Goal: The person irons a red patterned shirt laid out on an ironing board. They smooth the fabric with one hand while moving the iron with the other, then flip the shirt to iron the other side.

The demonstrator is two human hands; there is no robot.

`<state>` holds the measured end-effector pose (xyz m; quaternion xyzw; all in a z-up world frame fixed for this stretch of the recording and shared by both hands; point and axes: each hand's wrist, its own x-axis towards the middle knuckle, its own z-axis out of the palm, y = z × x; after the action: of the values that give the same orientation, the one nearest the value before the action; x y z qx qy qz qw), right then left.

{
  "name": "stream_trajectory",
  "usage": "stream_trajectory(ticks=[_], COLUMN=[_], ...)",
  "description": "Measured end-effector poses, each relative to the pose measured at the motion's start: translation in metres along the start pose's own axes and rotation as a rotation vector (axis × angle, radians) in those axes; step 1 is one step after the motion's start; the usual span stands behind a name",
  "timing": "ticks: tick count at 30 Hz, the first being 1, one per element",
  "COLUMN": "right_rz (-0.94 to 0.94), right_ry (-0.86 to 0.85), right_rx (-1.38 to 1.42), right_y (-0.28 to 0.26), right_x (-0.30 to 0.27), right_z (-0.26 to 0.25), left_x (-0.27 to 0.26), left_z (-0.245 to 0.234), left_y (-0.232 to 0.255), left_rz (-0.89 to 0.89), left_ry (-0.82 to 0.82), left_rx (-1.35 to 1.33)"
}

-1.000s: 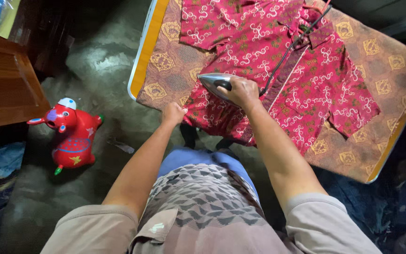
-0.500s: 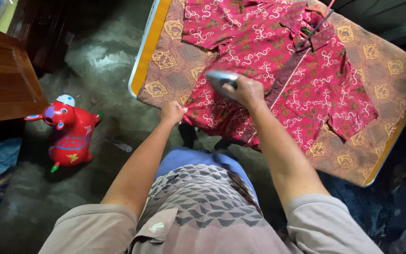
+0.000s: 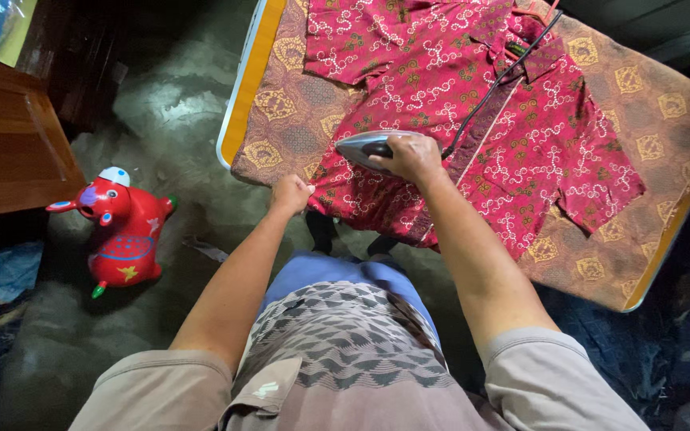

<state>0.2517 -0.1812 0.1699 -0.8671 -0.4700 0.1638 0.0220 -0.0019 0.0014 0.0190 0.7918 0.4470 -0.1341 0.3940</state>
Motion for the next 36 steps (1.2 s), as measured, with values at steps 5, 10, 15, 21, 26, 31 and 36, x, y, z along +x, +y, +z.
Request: stream_trajectory(ticks=[5,10,15,21,26,31,36], right_rz=[0.358,0.239,-0.011,-0.05,-0.213,-0.413,-0.499], right_ry=[0.116,0.02,-0.151,0.008,-0.1,-0.113,-0.164], right_rx=[0.152,0.103,-0.037,-0.107,-0.112,-0.139,-0.152], right_y=[-0.014,-0.009,0.011,0.042,0.045,0.031,0.012], right_x=[0.011,0.008,-0.004,-0.031,-0.057,-0.068,-0.057], right_z=[0.004,0.007,-0.001,-0.013,-0.03,-0.023,-0.015], left_x=[-0.006,-0.006,-0.002,-0.017,-0.036,-0.033,-0.039], left_z=[-0.005,0.0,0.003,-0.009,-0.024,-0.013,-0.024], left_y=[0.005,0.0,-0.003,0.006,0.023,0.017,0.025], left_rz=[-0.074,0.012,0.017,0.033,-0.072,0.059,-0.071], left_ry=[-0.033,0.038,0.037,0.04,0.023,0.17,0.021], left_rx=[-0.023,-0.019,-0.051,-0.083,-0.076,-0.048,-0.103])
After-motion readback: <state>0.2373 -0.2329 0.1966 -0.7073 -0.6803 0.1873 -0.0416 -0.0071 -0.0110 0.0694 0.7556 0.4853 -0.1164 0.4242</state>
